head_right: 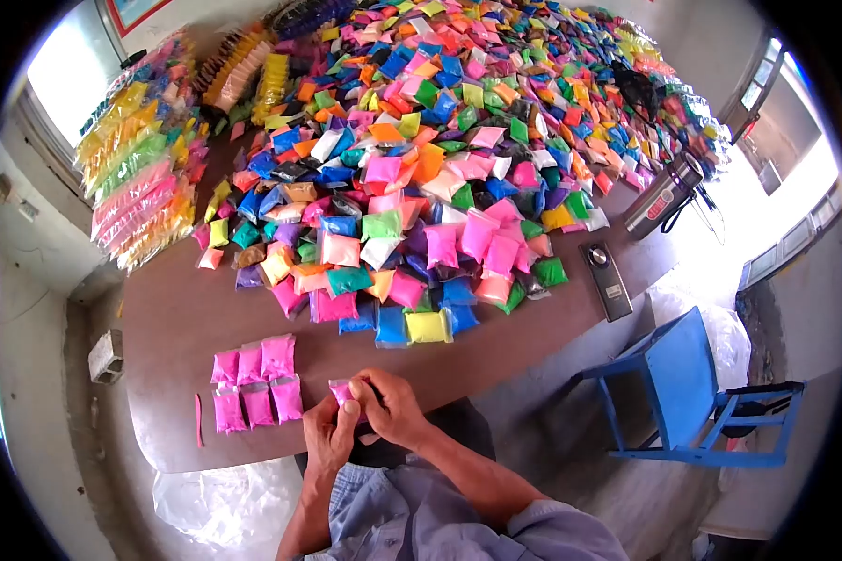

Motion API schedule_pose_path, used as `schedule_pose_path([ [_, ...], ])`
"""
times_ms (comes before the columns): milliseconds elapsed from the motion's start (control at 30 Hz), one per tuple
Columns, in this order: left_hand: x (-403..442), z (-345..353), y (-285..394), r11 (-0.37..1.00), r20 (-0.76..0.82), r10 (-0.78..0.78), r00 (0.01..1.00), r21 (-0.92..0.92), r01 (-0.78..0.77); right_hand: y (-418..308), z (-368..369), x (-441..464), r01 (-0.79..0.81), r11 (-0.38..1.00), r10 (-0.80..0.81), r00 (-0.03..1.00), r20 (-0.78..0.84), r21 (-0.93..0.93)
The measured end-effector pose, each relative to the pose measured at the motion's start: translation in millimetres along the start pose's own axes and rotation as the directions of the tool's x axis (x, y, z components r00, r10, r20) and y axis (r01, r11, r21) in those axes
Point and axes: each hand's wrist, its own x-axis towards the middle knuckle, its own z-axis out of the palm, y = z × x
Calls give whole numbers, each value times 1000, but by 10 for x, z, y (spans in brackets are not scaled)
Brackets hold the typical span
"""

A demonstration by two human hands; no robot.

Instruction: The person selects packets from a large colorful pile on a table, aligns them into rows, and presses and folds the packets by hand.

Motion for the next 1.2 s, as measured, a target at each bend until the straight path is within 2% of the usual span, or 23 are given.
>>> schedule_pose_path([
  [133,8,24,33,1000,-20,-9,1000,13,9,-88,3,43,-25,1000,25,1000,3,2],
  [200,-7,14,56,997,-78,46,996,70,-40,-116,19,39,-22,1000,22,999,24,-16],
  [300,-40,1,-16,989,-108,41,993,148,-24,-118,41,56,-62,998,61,996,66,8],
  [333,-38,13,37,992,-120,28,992,122,-13,-106,26,56,-83,996,85,994,73,-30],
  [400,-33,-27,-1,995,-71,-65,995,72,70,-73,15,46,-103,993,108,991,84,-63],
  [500,-37,-29,-134,1000,-29,-10,1000,27,11,-37,22,15,-94,996,94,995,33,-2],
  [600,-14,-26,-77,999,-45,-53,998,7,53,-38,22,11,-52,999,52,998,-21,-1],
  [767,-2,-61,-58,994,-38,-43,998,94,47,-68,-2,36,-73,997,73,997,18,0],
  [833,1,-70,-70,995,-64,29,998,102,-23,-85,3,48,-86,996,86,995,41,-4],
  [933,-34,-65,-40,986,-95,20,995,165,-4,-126,14,64,-137,991,135,988,70,12],
  [1100,-35,-41,-122,998,-95,-9,995,65,15,-56,38,38,-89,996,88,996,19,28],
  [1200,12,0,-119,999,-129,-39,991,-9,38,24,-13,5,-8,1000,8,997,73,-7],
])
